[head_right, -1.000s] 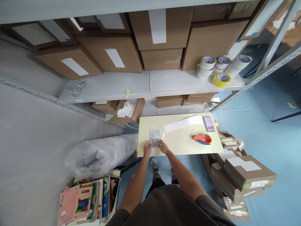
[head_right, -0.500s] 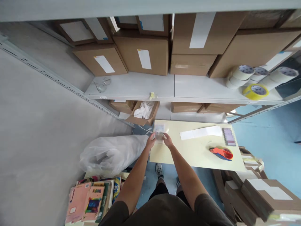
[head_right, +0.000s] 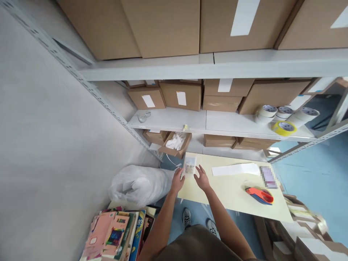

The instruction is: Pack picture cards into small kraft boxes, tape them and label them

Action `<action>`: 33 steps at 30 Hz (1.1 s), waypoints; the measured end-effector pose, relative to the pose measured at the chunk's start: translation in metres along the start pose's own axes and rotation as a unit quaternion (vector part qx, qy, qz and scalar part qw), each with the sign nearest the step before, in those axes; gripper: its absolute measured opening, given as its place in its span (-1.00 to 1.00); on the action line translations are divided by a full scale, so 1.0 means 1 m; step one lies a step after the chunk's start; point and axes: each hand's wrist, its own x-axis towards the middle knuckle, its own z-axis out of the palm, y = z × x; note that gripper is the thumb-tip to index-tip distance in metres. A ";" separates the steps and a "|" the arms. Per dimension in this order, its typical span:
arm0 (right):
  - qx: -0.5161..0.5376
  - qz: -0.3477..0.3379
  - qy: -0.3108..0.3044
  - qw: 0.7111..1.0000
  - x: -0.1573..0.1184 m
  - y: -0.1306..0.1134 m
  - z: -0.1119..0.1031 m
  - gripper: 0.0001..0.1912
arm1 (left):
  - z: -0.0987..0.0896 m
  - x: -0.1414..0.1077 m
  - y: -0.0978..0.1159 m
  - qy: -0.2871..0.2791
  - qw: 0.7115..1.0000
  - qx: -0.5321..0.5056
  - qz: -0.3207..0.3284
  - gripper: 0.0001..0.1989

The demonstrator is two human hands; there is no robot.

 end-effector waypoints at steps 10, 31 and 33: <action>0.049 -0.136 -0.115 0.983 -0.029 -0.017 -0.004 -0.39 | 0.013 -0.123 0.033 0.158 0.984 -0.017 -0.083 -0.44; 0.072 -0.348 -0.443 0.823 -0.323 -0.196 0.194 -0.41 | -0.101 -0.562 -0.034 0.516 0.815 -0.056 -0.258 -0.41; 0.064 -0.343 -0.470 0.811 -0.369 -0.207 0.226 -0.41 | -0.109 -0.622 -0.056 0.551 0.778 -0.076 -0.291 -0.37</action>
